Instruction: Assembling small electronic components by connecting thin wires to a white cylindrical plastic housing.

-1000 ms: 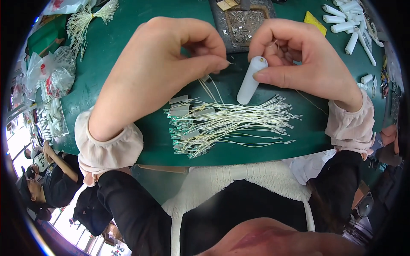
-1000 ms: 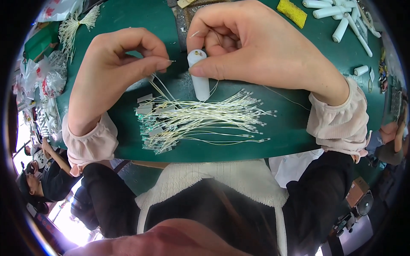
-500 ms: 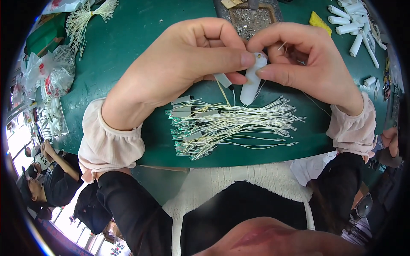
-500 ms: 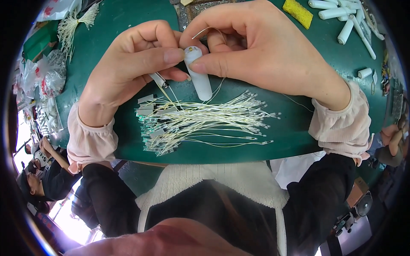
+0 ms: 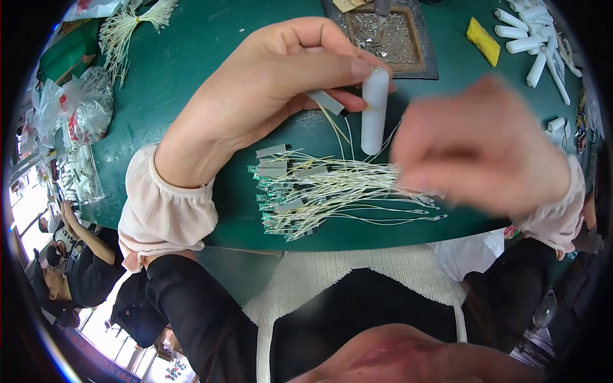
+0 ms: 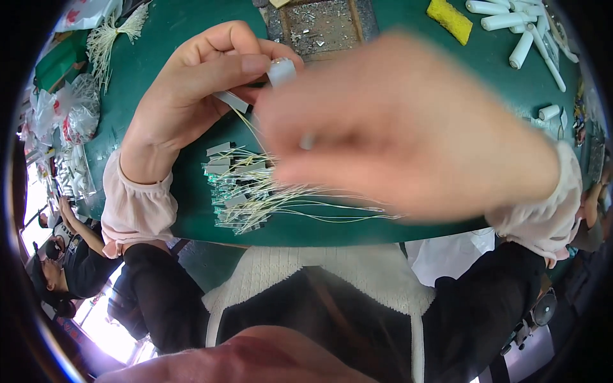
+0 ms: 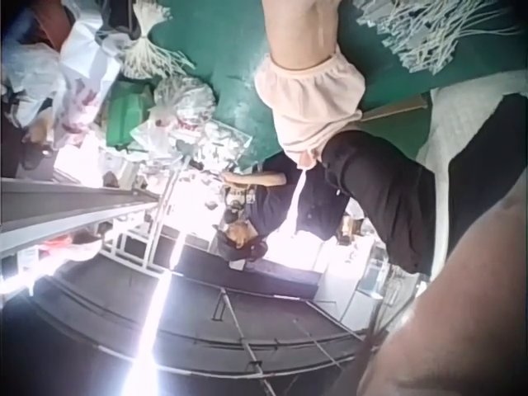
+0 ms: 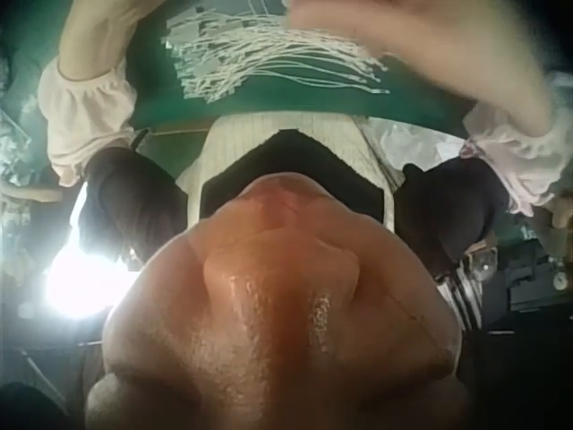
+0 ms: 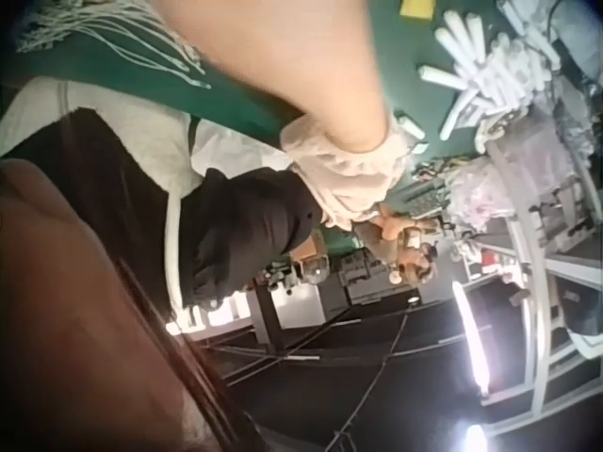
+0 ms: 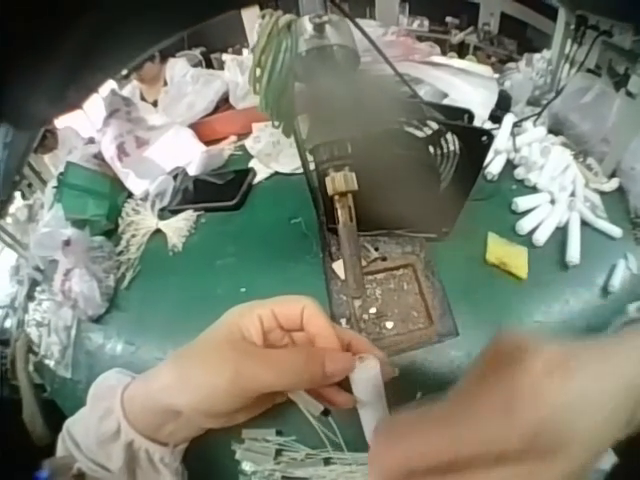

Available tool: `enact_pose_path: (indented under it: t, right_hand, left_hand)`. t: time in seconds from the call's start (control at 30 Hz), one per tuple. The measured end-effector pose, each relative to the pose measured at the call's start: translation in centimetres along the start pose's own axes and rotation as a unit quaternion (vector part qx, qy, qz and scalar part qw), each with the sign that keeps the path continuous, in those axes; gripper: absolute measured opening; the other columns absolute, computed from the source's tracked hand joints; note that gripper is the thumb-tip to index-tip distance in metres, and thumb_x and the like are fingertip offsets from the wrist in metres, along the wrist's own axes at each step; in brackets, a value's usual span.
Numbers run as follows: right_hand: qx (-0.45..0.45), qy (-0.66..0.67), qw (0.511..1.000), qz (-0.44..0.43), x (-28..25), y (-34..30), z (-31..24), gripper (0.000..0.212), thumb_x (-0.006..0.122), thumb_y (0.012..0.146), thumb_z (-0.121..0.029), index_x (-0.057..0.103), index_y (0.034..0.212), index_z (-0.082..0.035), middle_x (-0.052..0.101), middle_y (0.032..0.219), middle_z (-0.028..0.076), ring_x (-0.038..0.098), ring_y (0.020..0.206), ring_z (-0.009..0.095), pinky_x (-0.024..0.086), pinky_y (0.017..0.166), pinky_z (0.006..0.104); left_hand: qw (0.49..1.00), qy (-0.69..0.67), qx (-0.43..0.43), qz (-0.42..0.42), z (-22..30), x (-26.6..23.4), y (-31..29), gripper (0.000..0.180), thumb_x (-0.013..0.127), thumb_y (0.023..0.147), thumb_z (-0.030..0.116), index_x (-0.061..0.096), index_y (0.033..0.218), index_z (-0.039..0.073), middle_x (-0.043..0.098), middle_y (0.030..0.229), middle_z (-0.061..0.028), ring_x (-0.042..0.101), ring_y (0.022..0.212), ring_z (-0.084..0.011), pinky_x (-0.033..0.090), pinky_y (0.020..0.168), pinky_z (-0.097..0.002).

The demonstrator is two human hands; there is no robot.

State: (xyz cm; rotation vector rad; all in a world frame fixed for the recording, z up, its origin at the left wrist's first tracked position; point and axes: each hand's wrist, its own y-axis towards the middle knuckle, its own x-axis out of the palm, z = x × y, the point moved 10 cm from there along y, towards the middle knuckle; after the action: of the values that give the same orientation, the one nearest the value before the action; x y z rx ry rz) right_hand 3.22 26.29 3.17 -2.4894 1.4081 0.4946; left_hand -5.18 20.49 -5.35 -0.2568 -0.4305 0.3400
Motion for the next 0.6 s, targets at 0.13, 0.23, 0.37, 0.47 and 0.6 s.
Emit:
enact_pose_path:
  t: [0.13,0.23,0.37,0.47,0.6]
  right_hand:
    - [0.161,0.407,0.89,-0.13,7.1,-0.8,0.1,0.012,0.062,0.102,-0.008,0.058,0.111,-0.003,0.071,0.076,0.004,0.069,0.062,0.009,0.05,0.05,0.0219]
    - [0.185,0.439,0.873,-0.103,5.7,-0.2,1.4,0.013,0.064,0.101,-0.007,0.056,0.11,-0.004,0.07,0.073,0.004,0.067,0.06,0.008,0.048,0.049,0.0211]
    - [0.204,0.286,0.922,0.161,-1.7,-1.2,5.3,0.018,0.068,0.096,-0.004,0.057,0.111,-0.003,0.061,0.067,-0.002,0.051,0.052,0.001,0.037,0.048,0.0184]
    - [0.242,0.278,0.895,0.253,-3.9,-2.1,6.2,0.013,0.062,0.102,-0.006,0.05,0.105,-0.001,0.066,0.068,0.004,0.052,0.05,0.004,0.037,0.047,0.0168]
    - [0.179,0.159,0.938,0.25,-4.8,-1.7,5.9,0.013,0.061,0.103,-0.008,0.05,0.103,-0.001,0.066,0.068,0.005,0.051,0.05,0.003,0.037,0.047,0.0172]
  left_hand:
    - [1.0,0.004,0.011,-0.015,0.8,1.2,1.3,0.014,0.065,0.1,0.014,0.062,0.091,0.004,0.069,0.123,-0.0189,0.072,0.107,-0.0264,0.062,0.083,-0.0257]
    - [1.0,-0.005,0.017,0.0,0.2,0.2,0.9,0.014,0.064,0.1,0.014,0.062,0.091,0.005,0.069,0.122,-0.0181,0.071,0.111,-0.0282,0.062,0.084,-0.0255]
    - [1.0,-0.01,0.004,0.005,0.6,-0.1,0.8,0.015,0.063,0.101,0.015,0.061,0.09,0.005,0.07,0.119,-0.0165,0.072,0.107,-0.0242,0.06,0.088,-0.027]
    - [0.998,-0.015,0.024,0.05,0.5,-0.8,0.9,0.015,0.062,0.103,0.017,0.065,0.097,0.004,0.071,0.112,-0.0114,0.07,0.09,-0.0153,0.057,0.085,-0.025]
    - [0.987,-0.144,-0.057,0.035,-0.9,-1.0,0.8,0.006,0.066,0.099,0.004,0.064,0.103,0.0,0.071,0.11,-0.0118,0.072,0.095,-0.0182,0.061,0.086,-0.0283]
